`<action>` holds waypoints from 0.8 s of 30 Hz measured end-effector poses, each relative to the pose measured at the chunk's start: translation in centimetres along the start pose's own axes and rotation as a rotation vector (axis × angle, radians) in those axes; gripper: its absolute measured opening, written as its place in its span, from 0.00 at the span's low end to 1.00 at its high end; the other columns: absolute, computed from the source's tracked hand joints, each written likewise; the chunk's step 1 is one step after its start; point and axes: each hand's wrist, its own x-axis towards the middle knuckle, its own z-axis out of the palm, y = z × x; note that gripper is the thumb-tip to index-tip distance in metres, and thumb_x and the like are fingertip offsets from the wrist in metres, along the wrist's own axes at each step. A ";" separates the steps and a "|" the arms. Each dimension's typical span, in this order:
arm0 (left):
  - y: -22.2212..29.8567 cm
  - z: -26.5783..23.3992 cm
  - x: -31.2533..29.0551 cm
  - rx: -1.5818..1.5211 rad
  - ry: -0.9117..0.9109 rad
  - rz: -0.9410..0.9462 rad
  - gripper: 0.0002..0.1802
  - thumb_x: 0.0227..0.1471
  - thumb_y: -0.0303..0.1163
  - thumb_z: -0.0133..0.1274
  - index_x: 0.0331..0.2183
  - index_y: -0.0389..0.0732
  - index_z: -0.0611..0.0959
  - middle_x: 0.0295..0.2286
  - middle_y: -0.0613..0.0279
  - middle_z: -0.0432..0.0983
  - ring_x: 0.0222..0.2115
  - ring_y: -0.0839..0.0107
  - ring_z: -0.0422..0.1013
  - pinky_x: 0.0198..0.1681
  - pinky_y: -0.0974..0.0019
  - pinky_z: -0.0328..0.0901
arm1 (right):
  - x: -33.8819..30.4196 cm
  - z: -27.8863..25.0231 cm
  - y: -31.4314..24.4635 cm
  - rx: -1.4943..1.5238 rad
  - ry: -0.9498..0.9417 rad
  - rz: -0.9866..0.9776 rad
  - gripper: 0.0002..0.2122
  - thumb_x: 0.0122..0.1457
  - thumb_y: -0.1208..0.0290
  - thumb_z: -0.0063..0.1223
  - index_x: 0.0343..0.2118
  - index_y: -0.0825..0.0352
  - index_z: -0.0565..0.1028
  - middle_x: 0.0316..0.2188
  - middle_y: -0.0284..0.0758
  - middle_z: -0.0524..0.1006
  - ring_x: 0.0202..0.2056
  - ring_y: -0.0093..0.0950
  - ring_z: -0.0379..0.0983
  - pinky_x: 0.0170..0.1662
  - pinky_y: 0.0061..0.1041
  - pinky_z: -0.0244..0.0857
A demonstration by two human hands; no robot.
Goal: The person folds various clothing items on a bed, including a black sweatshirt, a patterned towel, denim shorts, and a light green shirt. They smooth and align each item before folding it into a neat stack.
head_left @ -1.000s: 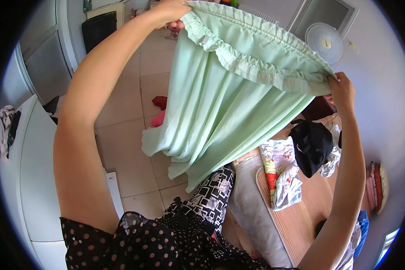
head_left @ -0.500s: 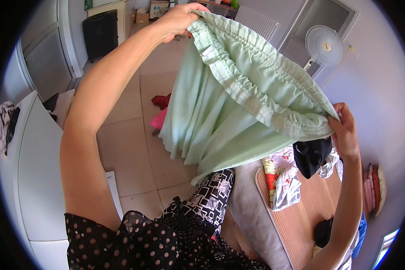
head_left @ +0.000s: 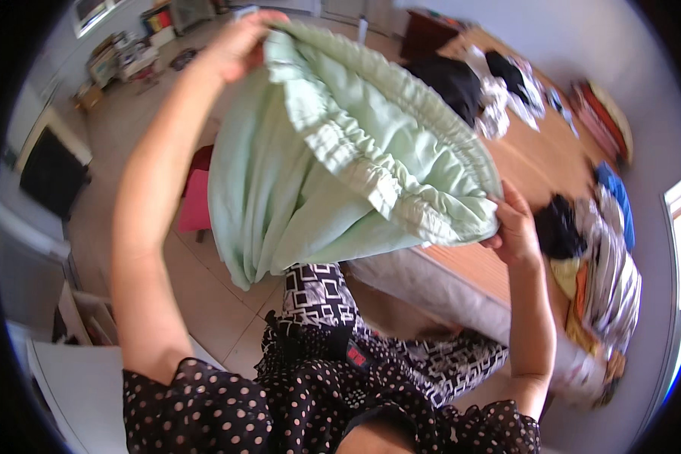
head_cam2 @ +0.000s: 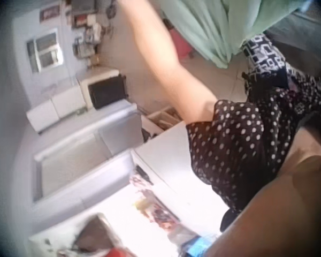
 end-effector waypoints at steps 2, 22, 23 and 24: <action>-9.4 4.8 2.7 -0.067 -0.148 -0.210 0.18 0.49 0.28 0.49 0.44 0.41 0.71 0.35 0.60 0.73 0.36 0.71 0.71 0.40 0.64 0.67 | -0.6 -5.9 5.3 -0.167 0.151 0.057 0.17 0.56 0.78 0.39 0.50 0.72 0.62 0.24 0.36 0.73 0.13 0.19 0.65 0.13 0.14 0.60; -21.3 9.1 -0.9 0.921 -0.743 0.306 0.19 0.39 0.29 0.58 0.39 0.52 0.79 0.49 0.57 0.61 0.53 0.58 0.55 0.53 0.63 0.54 | -5.5 -6.4 12.3 -1.629 0.027 -0.182 0.21 0.41 0.77 0.56 0.43 0.57 0.72 0.27 0.35 0.69 0.26 0.35 0.70 0.27 0.31 0.65; -21.7 9.0 -0.9 0.929 -0.774 0.287 0.18 0.38 0.28 0.59 0.37 0.51 0.80 0.47 0.57 0.63 0.52 0.58 0.56 0.53 0.63 0.54 | -5.5 -6.5 12.4 -1.637 0.033 -0.165 0.20 0.42 0.76 0.56 0.43 0.57 0.72 0.29 0.35 0.70 0.27 0.36 0.70 0.27 0.32 0.65; -22.1 8.6 -1.3 1.016 -0.727 0.272 0.12 0.38 0.27 0.58 0.32 0.45 0.80 0.37 0.57 0.71 0.44 0.61 0.64 0.47 0.64 0.59 | -5.5 -6.6 12.7 -1.641 0.028 -0.205 0.19 0.43 0.75 0.55 0.42 0.58 0.72 0.28 0.36 0.71 0.27 0.36 0.71 0.28 0.32 0.65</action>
